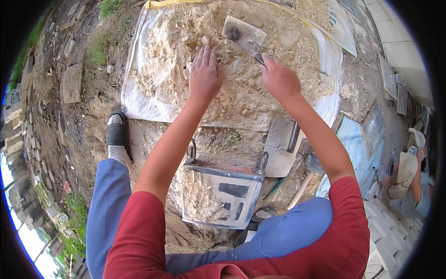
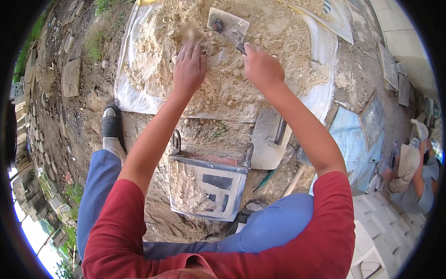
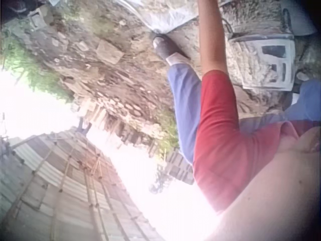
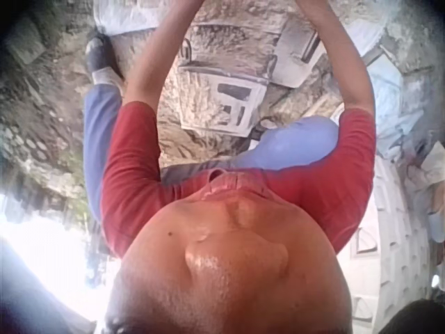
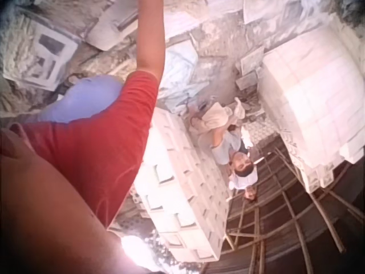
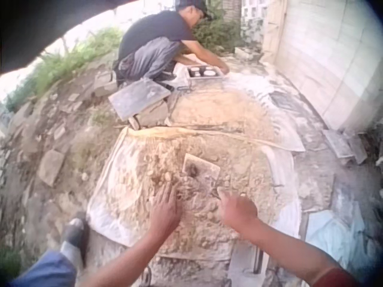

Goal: The person dusts a mold by hand, scoops powder onto it using a trowel, presses the powder into the mold by hand, and smooths the surface and edges with the trowel.

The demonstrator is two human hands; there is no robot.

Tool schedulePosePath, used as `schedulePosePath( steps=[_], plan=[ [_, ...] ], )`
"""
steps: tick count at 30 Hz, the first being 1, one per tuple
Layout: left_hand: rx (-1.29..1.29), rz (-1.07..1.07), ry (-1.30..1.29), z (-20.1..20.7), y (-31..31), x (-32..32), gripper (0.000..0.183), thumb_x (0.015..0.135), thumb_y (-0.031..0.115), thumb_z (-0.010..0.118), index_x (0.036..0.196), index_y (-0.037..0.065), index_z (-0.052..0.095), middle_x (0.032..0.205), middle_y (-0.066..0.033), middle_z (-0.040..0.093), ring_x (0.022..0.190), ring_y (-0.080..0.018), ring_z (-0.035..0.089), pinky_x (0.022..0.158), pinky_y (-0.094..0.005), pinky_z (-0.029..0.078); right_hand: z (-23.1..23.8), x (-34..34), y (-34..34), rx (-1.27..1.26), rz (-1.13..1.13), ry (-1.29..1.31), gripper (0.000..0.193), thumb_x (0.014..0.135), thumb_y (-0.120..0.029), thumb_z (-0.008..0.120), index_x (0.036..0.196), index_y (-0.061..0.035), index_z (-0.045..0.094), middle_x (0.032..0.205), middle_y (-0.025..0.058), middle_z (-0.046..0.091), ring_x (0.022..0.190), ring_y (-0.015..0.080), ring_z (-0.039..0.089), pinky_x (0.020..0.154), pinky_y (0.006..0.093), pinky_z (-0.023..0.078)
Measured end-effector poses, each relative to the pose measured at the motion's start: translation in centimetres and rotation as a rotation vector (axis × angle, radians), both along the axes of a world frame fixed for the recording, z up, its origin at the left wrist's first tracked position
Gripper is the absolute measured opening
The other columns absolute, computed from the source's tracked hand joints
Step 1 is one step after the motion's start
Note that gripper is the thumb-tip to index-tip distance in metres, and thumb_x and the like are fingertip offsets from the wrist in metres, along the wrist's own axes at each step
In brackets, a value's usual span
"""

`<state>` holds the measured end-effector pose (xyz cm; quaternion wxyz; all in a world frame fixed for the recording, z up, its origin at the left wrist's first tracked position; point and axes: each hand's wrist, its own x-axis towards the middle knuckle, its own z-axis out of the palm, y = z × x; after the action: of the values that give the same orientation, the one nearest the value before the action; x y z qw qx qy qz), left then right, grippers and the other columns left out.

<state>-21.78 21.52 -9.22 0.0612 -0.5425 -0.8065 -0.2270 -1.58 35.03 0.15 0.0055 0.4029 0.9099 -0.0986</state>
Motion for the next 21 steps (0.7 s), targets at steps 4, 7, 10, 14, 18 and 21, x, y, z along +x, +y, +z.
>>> schedulePosePath(
  steps=[4,7,10,14,18,21],
  plan=[
    [0.029,-0.051,0.087,0.8,-0.6,-1.9,0.052,0.110,0.027,0.046,0.153,0.000,0.053,0.161,-0.0197,0.050,0.153,-0.0333,0.044,0.128,-0.0467,0.031,1.6,0.1,-0.1,0.046,-0.003,0.114,0.043,0.106,-0.032,0.057,0.144,-0.0142,0.059,0.119,0.0144,0.072,0.097,0.0382,0.073,0.081,0.0497,0.060],
    [-0.014,-0.012,0.142,0.6,0.0,-3.5,0.054,0.111,0.029,0.043,0.156,0.002,0.049,0.164,-0.0174,0.047,0.154,-0.0307,0.042,0.128,-0.0453,0.030,-0.1,-0.1,-0.3,0.055,0.088,-0.015,0.042,0.106,-0.032,0.058,0.144,-0.0147,0.059,0.120,0.0143,0.072,0.095,0.0379,0.073,0.079,0.0500,0.060],
    [-0.109,0.005,0.218,-0.1,-0.1,-5.0,0.057,0.112,0.033,0.038,0.161,0.004,0.044,0.169,-0.0136,0.041,0.158,-0.0274,0.036,0.131,-0.0434,0.025,-0.4,-0.1,0.0,0.073,0.108,0.050,0.039,0.107,-0.031,0.053,0.142,-0.0133,0.058,0.111,0.0156,0.070,0.088,0.0406,0.074,0.073,0.0504,0.062],
    [-0.161,0.002,0.222,-0.5,0.1,-4.8,0.060,0.112,0.037,0.033,0.164,0.006,0.039,0.173,-0.0102,0.035,0.160,-0.0251,0.031,0.133,-0.0425,0.019,-0.6,0.8,-1.6,0.078,0.128,0.109,0.041,0.106,-0.028,0.054,0.145,-0.0137,0.056,0.112,0.0147,0.069,0.084,0.0393,0.074,0.071,0.0504,0.061],
    [-0.145,0.048,0.242,-1.1,-0.1,-4.3,0.060,0.112,0.037,0.032,0.164,0.009,0.039,0.173,-0.0102,0.034,0.161,-0.0246,0.029,0.134,-0.0435,0.016,0.6,1.5,-2.1,0.009,0.107,0.020,0.044,0.104,-0.025,0.057,0.146,-0.0134,0.057,0.114,0.0148,0.070,0.082,0.0383,0.073,0.072,0.0505,0.061],
    [-0.033,0.042,0.190,-1.2,-0.1,-4.1,0.054,0.109,0.035,0.038,0.155,0.009,0.048,0.172,-0.0114,0.037,0.161,-0.0260,0.030,0.134,-0.0448,0.016,-0.3,3.0,-1.8,0.086,0.095,0.255,0.045,0.103,-0.023,0.058,0.146,-0.0130,0.057,0.112,0.0143,0.070,0.082,0.0368,0.073,0.071,0.0491,0.061]
  ],
)
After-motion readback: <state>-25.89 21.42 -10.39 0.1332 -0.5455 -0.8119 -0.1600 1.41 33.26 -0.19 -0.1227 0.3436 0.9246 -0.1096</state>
